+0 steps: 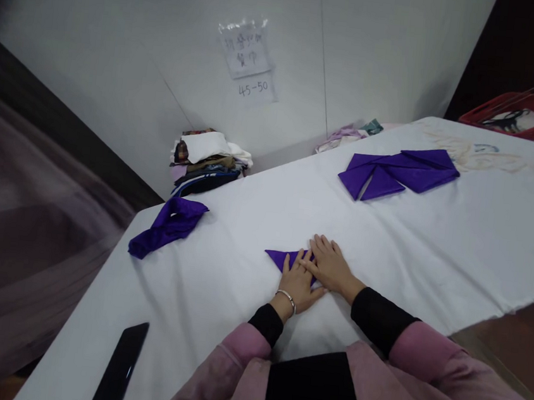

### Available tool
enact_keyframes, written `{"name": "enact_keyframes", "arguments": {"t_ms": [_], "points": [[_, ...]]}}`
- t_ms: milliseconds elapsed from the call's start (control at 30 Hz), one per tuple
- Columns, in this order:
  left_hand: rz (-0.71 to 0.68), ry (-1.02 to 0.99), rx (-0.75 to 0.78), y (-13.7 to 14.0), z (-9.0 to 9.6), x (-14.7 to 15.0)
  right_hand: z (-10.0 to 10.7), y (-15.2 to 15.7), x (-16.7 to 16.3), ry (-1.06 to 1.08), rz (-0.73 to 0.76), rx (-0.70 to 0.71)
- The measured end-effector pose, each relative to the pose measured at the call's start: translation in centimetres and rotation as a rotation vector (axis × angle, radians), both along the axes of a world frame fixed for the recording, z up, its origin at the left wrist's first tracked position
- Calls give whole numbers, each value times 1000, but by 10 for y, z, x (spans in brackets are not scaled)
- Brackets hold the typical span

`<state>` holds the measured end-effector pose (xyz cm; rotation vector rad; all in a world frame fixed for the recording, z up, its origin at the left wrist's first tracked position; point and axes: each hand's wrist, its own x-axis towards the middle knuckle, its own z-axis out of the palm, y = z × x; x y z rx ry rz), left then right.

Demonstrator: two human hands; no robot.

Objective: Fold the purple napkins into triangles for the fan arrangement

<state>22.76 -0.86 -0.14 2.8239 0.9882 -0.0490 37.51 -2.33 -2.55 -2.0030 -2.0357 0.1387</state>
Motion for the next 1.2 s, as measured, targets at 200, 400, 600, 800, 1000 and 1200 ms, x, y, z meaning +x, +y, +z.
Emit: {"name": "enact_keyframes", "arguments": {"t_ms": [200,400,600,800,1000,1200], "points": [[44,-50,-80,8,1,-13,-8,0,4,-23,47,29],[372,-6,-31,33,-1,-42,-14,0,7,-50,47,72],[504,28,-35,49,-3,-48,-14,2,8,-56,54,76],[566,34,-77,50,4,-41,-15,4,7,-50,47,81],[490,-82,124,32,14,-3,-17,6,8,-48,51,72],[410,-76,35,20,-2,18,-16,6,5,-56,33,47]]}}
